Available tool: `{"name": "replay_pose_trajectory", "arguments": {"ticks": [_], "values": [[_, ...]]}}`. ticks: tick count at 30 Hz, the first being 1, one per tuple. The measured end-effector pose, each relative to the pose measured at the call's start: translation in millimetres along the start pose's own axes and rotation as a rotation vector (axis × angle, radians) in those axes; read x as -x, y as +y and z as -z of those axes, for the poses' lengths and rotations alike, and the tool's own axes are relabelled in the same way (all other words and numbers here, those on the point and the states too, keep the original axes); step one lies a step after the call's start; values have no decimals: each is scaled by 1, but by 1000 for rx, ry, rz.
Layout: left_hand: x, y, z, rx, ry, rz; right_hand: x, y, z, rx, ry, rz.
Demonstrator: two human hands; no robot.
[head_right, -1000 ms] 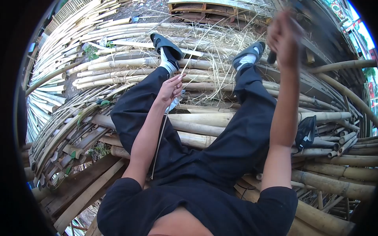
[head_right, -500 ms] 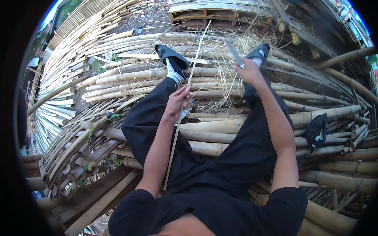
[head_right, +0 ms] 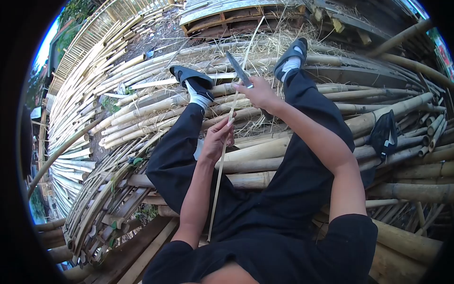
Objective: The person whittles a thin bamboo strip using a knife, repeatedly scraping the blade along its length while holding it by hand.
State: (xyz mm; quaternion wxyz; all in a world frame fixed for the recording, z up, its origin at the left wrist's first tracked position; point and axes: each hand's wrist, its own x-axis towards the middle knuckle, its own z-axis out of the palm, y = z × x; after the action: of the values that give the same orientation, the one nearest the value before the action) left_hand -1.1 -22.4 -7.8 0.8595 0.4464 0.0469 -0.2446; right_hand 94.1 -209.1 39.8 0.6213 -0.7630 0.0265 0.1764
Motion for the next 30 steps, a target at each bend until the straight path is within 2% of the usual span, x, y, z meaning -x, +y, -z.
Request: {"name": "replay_pose_trajectory", "arguments": {"ticks": [4, 6, 8, 10, 13, 15, 17, 21, 26, 28, 30], "values": [[0, -3, -1, 28, -24, -6, 0, 4, 2, 15, 129, 49], [0, -3, 0, 41, -50, -10, -5, 10, 8, -125, -88, -104], [1, -4, -1, 113, -137, 15, -5, 15, 4, -127, -92, -87], [2, -4, -3, 122, -138, 17, -7, 19, 1, -132, -94, -71], [8, 0, -8, 66, -104, 32, -16, 11, 8, 35, 61, -14], [12, 2, -11, -1, -75, 43, -30, 15, 18, 40, 123, 2], [18, 6, -9, -358, -101, 141, -44, 23, 28, 63, 194, 98], [25, 5, -18, -502, -44, 53, -42, 12, 40, 33, 221, 58], [23, 0, -16, -479, -25, 69, -47, 7, 50, 14, 328, 102], [24, -2, -16, -459, -35, 97, -55, 11, 60, 30, 454, 82], [24, -4, -13, -330, -47, 129, -60, 17, 66, 133, 473, 105]]}}
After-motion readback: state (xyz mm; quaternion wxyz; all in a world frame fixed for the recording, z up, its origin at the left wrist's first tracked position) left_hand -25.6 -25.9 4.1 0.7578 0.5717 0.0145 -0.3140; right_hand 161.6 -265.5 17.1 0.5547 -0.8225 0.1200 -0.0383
